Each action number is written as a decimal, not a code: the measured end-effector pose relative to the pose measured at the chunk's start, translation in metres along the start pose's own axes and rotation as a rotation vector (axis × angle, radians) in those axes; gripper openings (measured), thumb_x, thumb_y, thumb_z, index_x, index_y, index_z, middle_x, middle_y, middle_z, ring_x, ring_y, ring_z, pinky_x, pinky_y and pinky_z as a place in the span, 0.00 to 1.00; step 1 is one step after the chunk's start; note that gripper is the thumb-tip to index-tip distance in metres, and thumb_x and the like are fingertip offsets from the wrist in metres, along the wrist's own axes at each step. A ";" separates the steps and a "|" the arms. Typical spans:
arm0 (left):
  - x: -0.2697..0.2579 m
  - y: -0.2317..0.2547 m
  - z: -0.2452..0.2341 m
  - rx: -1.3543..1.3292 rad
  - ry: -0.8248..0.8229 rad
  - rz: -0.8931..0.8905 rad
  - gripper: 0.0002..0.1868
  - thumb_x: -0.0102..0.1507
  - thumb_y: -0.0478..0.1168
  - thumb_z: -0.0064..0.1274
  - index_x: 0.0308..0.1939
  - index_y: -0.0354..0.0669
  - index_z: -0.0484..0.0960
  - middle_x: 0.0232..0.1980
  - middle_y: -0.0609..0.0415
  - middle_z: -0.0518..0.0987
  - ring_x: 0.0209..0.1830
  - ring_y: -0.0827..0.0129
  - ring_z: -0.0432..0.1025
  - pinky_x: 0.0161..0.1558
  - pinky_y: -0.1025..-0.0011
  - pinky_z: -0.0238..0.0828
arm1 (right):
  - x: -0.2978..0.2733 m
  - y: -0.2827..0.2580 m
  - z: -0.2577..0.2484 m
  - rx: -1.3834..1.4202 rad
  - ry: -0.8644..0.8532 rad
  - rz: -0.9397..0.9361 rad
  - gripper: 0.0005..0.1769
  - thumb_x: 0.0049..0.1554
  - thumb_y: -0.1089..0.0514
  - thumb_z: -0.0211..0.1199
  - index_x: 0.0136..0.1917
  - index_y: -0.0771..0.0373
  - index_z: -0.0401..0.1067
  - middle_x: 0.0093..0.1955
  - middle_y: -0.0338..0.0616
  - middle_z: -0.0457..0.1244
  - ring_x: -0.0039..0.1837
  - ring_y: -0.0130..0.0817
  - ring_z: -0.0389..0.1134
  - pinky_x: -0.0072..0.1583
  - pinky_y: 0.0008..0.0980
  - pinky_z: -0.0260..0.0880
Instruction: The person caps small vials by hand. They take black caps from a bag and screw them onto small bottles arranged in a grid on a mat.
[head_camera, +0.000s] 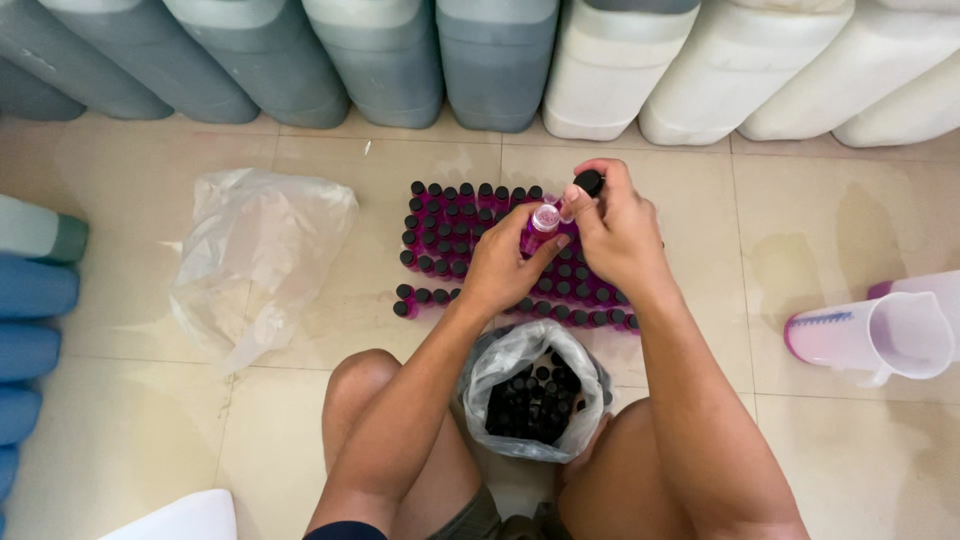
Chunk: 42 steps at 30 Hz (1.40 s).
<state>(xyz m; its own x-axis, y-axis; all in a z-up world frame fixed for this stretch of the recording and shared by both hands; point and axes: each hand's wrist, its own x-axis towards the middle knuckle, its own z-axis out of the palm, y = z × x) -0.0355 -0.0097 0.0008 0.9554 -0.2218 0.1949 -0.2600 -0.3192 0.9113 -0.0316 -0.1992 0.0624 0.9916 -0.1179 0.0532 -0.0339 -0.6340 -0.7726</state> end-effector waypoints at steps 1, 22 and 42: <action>0.000 0.003 -0.001 -0.004 0.003 -0.001 0.25 0.71 0.49 0.74 0.70 0.51 0.86 0.60 0.45 0.92 0.67 0.45 0.86 0.67 0.48 0.84 | -0.001 0.001 0.002 0.023 0.040 -0.004 0.12 0.77 0.44 0.69 0.72 0.41 0.77 0.45 0.35 0.77 0.47 0.40 0.80 0.56 0.46 0.78; -0.001 0.005 -0.011 -0.016 -0.049 -0.020 0.25 0.72 0.49 0.72 0.71 0.48 0.85 0.57 0.42 0.90 0.64 0.39 0.86 0.63 0.43 0.84 | 0.000 0.015 0.003 0.172 -0.099 -0.365 0.21 0.68 0.52 0.81 0.73 0.50 0.89 0.63 0.44 0.73 0.42 0.34 0.69 0.49 0.34 0.72; 0.003 0.004 -0.011 0.068 -0.125 0.017 0.28 0.73 0.45 0.68 0.76 0.43 0.83 0.65 0.39 0.89 0.70 0.38 0.84 0.67 0.41 0.84 | -0.008 -0.002 -0.014 -0.535 -0.078 -0.616 0.23 0.69 0.46 0.74 0.73 0.54 0.85 0.62 0.45 0.71 0.58 0.53 0.79 0.51 0.57 0.84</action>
<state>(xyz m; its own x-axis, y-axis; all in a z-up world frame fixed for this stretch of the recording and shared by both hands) -0.0321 -0.0010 0.0090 0.9271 -0.3393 0.1592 -0.2886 -0.3752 0.8809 -0.0412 -0.2074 0.0720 0.8570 0.4116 0.3100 0.4842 -0.8490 -0.2116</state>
